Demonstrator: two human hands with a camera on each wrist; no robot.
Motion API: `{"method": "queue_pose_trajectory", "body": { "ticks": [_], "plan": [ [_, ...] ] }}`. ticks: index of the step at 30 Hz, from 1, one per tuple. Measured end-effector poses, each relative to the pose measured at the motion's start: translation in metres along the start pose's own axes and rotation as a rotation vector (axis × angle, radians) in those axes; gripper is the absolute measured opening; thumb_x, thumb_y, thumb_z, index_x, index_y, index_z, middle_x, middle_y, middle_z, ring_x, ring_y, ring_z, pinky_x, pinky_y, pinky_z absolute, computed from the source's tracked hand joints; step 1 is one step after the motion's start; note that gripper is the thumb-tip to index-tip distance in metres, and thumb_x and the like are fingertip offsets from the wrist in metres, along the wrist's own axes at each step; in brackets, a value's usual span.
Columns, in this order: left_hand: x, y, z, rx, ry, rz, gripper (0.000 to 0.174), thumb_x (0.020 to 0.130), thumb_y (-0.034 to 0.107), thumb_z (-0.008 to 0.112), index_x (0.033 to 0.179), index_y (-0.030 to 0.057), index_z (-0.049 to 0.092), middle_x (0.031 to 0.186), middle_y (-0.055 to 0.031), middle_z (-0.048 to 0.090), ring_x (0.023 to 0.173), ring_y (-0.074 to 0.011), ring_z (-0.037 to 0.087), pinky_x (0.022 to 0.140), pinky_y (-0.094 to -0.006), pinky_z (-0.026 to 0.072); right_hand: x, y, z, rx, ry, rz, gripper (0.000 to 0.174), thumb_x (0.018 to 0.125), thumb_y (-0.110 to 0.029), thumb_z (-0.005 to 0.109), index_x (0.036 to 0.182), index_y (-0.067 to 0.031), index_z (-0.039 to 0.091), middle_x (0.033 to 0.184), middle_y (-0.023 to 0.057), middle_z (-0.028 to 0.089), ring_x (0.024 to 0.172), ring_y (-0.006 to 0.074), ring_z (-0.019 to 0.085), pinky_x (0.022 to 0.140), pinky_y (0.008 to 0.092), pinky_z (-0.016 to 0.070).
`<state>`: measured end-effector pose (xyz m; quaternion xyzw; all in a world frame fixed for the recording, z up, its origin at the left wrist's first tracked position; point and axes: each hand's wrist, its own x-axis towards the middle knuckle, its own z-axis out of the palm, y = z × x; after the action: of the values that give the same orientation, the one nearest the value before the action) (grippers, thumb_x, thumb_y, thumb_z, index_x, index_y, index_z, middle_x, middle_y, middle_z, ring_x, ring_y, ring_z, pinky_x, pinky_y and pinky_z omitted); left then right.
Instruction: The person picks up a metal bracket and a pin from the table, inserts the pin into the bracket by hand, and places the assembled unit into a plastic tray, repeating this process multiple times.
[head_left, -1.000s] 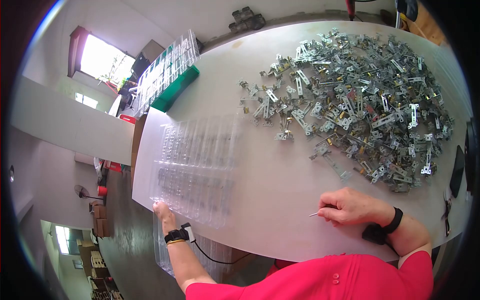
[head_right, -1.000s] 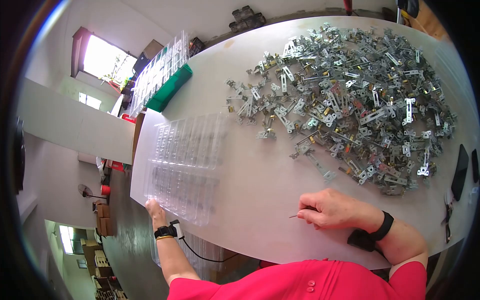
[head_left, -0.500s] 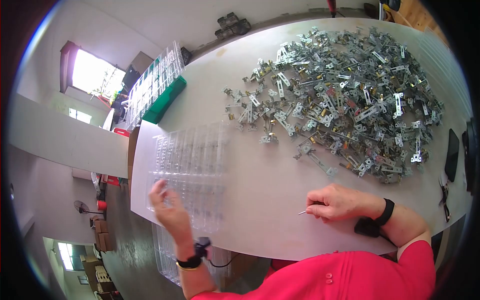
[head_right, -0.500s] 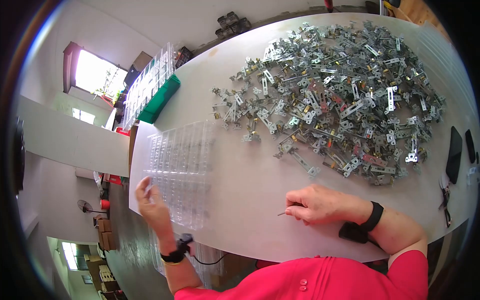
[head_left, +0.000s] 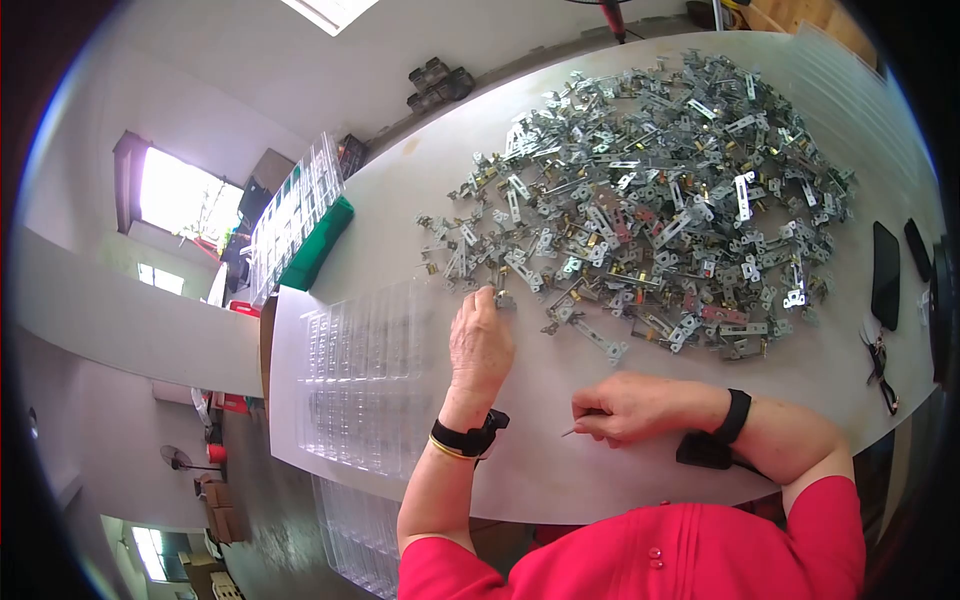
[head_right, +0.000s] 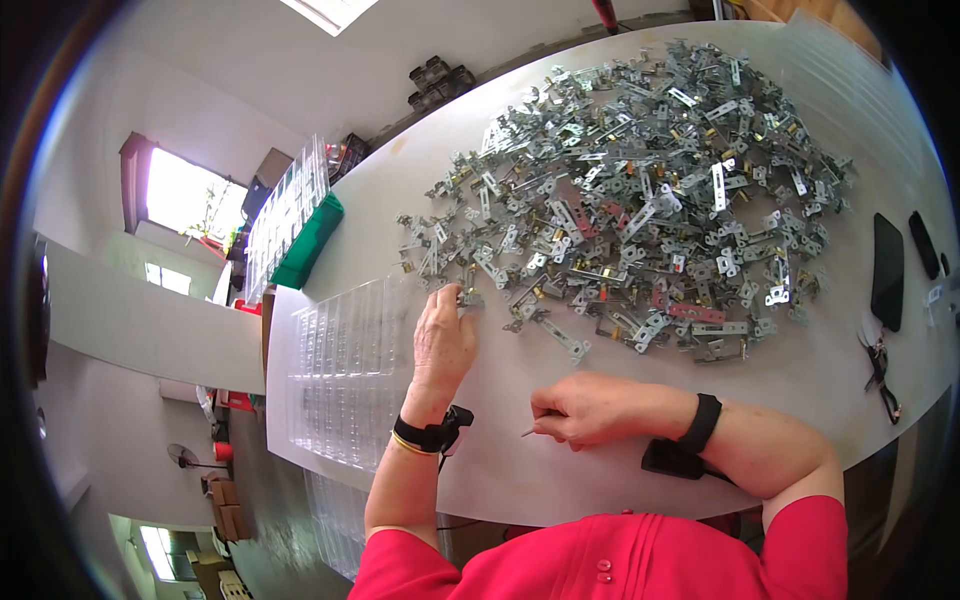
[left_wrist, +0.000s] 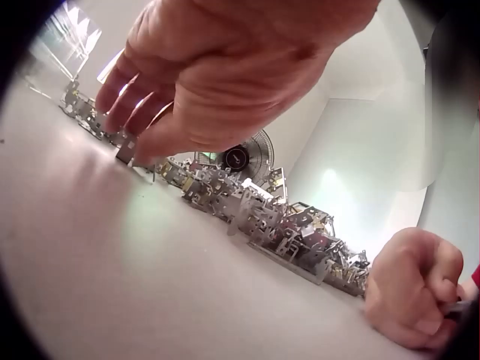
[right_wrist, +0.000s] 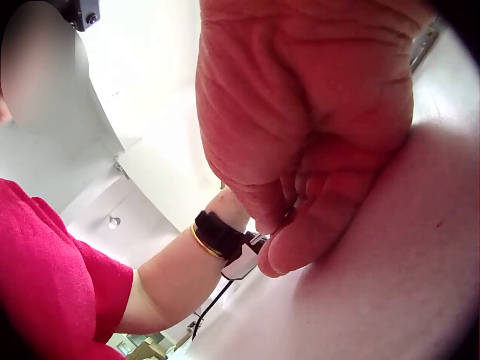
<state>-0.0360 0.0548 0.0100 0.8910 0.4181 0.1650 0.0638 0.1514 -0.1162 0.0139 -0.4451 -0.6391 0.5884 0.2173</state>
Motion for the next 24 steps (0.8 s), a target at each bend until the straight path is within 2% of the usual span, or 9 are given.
{"method": "queue_pose_trajectory", "body": {
  "ticks": [7, 13, 15, 16, 17, 20, 21, 23, 24],
  "plan": [
    [0.005, 0.006, 0.000, -0.034, 0.031, 0.147, 0.033, 0.086, 0.000, 0.060, 0.119, 0.0013, 0.056, 0.108, -0.0198, 0.061, 0.102, -0.0404, 0.062, 0.085, -0.0481, 0.0517, 0.001, 0.003, 0.001, 0.016, -0.020, 0.018, 0.024, 0.102, -0.026, 0.056, 0.101, -0.0030, 0.062, 0.081, 0.0067, 0.070, 0.068, 0.0172, 0.071, 0.064, 0.0340, 0.0545],
    [0.010, 0.031, -0.027, -0.198, 0.272, 0.174, 0.016, 0.093, 0.001, 0.062, 0.109, 0.0023, 0.063, 0.098, -0.0165, 0.065, 0.084, -0.0347, 0.066, 0.071, -0.0424, 0.0540, 0.003, 0.008, 0.001, 0.033, -0.032, -0.023, 0.024, 0.102, -0.026, 0.057, 0.098, -0.0033, 0.061, 0.079, 0.0056, 0.069, 0.066, 0.0157, 0.070, 0.063, 0.0330, 0.0540],
    [0.010, 0.040, -0.039, -0.328, 0.307, 0.066, 0.010, 0.094, 0.000, 0.062, 0.104, 0.0010, 0.066, 0.093, -0.0153, 0.066, 0.078, -0.0299, 0.067, 0.067, -0.0374, 0.0536, 0.003, 0.010, 0.003, 0.033, -0.017, -0.035, 0.024, 0.102, -0.025, 0.056, 0.099, -0.0024, 0.061, 0.076, 0.0055, 0.069, 0.065, 0.0158, 0.070, 0.061, 0.0326, 0.0541],
    [0.010, 0.039, -0.042, -0.363, 0.353, 0.081, 0.009, 0.095, -0.001, 0.063, 0.103, 0.0004, 0.067, 0.092, -0.0123, 0.067, 0.076, -0.0212, 0.066, 0.066, -0.0320, 0.0527, 0.003, 0.010, 0.003, 0.037, 0.000, -0.050, 0.024, 0.101, -0.025, 0.056, 0.099, -0.0015, 0.061, 0.074, 0.0053, 0.068, 0.063, 0.0159, 0.070, 0.059, 0.0322, 0.0541],
    [0.008, 0.038, -0.044, -0.368, 0.356, 0.079, 0.009, 0.095, -0.001, 0.063, 0.103, 0.0004, 0.067, 0.092, -0.0123, 0.067, 0.076, -0.0212, 0.066, 0.066, -0.0320, 0.0527, 0.002, 0.008, 0.003, 0.033, -0.001, -0.045, 0.024, 0.101, -0.025, 0.056, 0.099, -0.0015, 0.061, 0.074, 0.0053, 0.068, 0.063, 0.0159, 0.070, 0.059, 0.0322, 0.0541],
    [0.003, 0.045, -0.054, -0.730, 0.335, -0.063, 0.009, 0.102, 0.001, 0.057, 0.105, -0.0009, 0.064, 0.092, -0.0051, 0.066, 0.077, -0.0097, 0.060, 0.067, -0.0250, 0.0510, 0.000, 0.004, 0.002, 0.060, -0.005, -0.027, 0.023, 0.102, -0.024, 0.056, 0.099, -0.0016, 0.061, 0.075, 0.0051, 0.068, 0.064, 0.0156, 0.070, 0.059, 0.0318, 0.0539],
    [0.002, 0.048, -0.056, -0.735, 0.339, -0.067, 0.009, 0.102, 0.001, 0.057, 0.105, -0.0009, 0.064, 0.092, -0.0051, 0.066, 0.077, -0.0097, 0.060, 0.067, -0.0250, 0.0510, 0.001, 0.004, 0.001, 0.052, -0.006, -0.026, 0.023, 0.102, -0.024, 0.056, 0.099, -0.0018, 0.061, 0.075, 0.0052, 0.068, 0.063, 0.0155, 0.070, 0.059, 0.0316, 0.0539],
    [0.003, 0.052, -0.057, -1.033, 0.209, -0.126, 0.010, 0.104, 0.004, 0.055, 0.108, -0.0025, 0.061, 0.093, -0.0057, 0.066, 0.081, -0.0110, 0.063, 0.071, -0.0251, 0.0541, 0.001, 0.002, 0.001, 0.036, -0.006, -0.020, 0.023, 0.102, -0.024, 0.056, 0.098, -0.0019, 0.061, 0.076, 0.0053, 0.068, 0.063, 0.0154, 0.070, 0.059, 0.0315, 0.0539],
    [0.004, 0.053, -0.052, -1.043, 0.214, -0.123, 0.010, 0.104, 0.004, 0.055, 0.108, -0.0025, 0.061, 0.093, -0.0057, 0.066, 0.081, -0.0110, 0.063, 0.071, -0.0251, 0.0541, 0.000, 0.002, 0.001, 0.058, -0.015, -0.026, 0.023, 0.102, -0.024, 0.056, 0.098, -0.0023, 0.061, 0.076, 0.0055, 0.068, 0.065, 0.0153, 0.070, 0.060, 0.0313, 0.0540]
  ]
}}
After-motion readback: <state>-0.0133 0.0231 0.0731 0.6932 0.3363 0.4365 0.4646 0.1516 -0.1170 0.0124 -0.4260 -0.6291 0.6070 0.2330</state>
